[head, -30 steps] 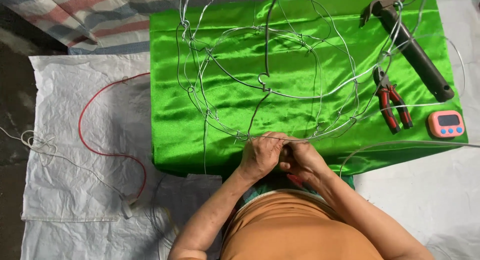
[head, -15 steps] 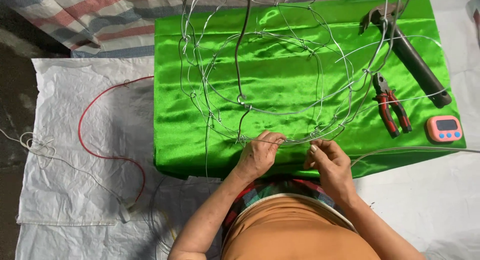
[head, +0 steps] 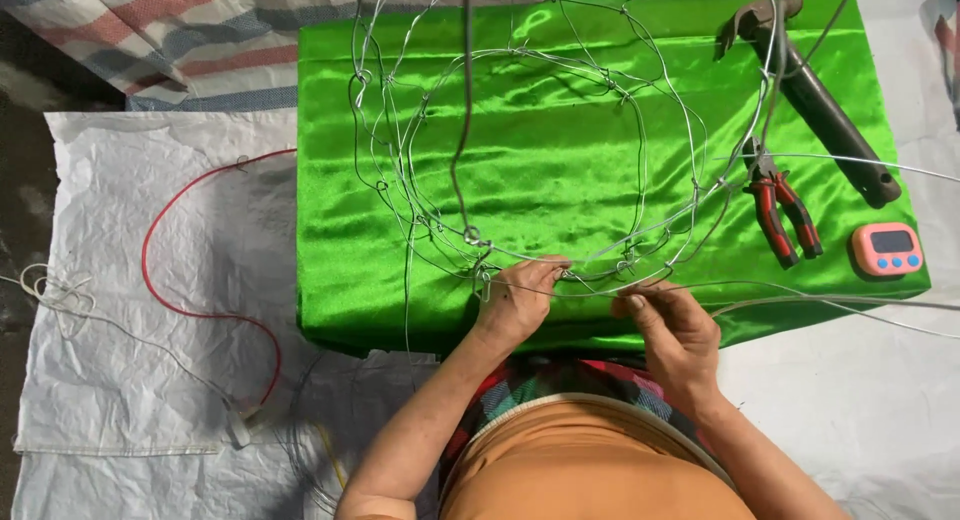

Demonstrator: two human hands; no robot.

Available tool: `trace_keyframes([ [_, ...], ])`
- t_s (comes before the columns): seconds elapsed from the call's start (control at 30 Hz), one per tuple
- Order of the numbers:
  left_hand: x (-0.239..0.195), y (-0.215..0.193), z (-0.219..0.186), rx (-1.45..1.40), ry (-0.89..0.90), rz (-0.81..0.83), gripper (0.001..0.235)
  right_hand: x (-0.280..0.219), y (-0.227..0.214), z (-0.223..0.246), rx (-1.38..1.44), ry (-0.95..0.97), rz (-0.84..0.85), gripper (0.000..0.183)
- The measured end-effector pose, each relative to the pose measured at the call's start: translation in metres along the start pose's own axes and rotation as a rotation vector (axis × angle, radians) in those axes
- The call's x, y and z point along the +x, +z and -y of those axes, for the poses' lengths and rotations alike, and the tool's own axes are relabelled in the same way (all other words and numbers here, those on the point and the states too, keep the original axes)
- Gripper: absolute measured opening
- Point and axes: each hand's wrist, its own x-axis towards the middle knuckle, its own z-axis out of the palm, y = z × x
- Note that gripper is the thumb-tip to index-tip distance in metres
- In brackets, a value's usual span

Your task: Assembling a circular wire frame by manually twisting metal wires together to create connections.

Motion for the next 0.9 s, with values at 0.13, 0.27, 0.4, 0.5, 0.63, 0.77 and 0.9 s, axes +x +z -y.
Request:
trace_keyframes([
  [0.13,-0.002,-0.005,-0.013,0.017,0.023,0.013,0.027,-0.003,0.007,0.001,-0.034,-0.138,0.014,0.012],
  [0.27,-0.011,-0.003,-0.028,-0.014,0.128,0.048,0.040,-0.003,0.016,0.011,-0.074,-0.188,0.035,0.010],
  [0.4,-0.011,0.012,-0.014,-0.164,0.059,0.045,0.040,0.003,0.009,0.013,-0.015,-0.137,0.056,0.008],
  [0.5,-0.011,0.016,-0.002,-0.152,-0.056,0.117,0.039,0.009,-0.003,0.017,0.015,-0.110,0.069,0.009],
  [0.63,-0.011,0.018,0.006,-0.044,0.026,0.164,0.040,0.022,-0.023,0.051,0.113,-0.103,0.043,0.017],
  [0.77,-0.008,0.024,0.004,0.157,0.115,0.129,0.040,0.026,-0.029,0.087,0.244,-0.156,0.047,0.020],
  [0.9,-0.003,0.027,-0.001,0.303,0.186,0.029,0.033,0.016,-0.033,0.083,0.196,-0.235,0.110,0.025],
])
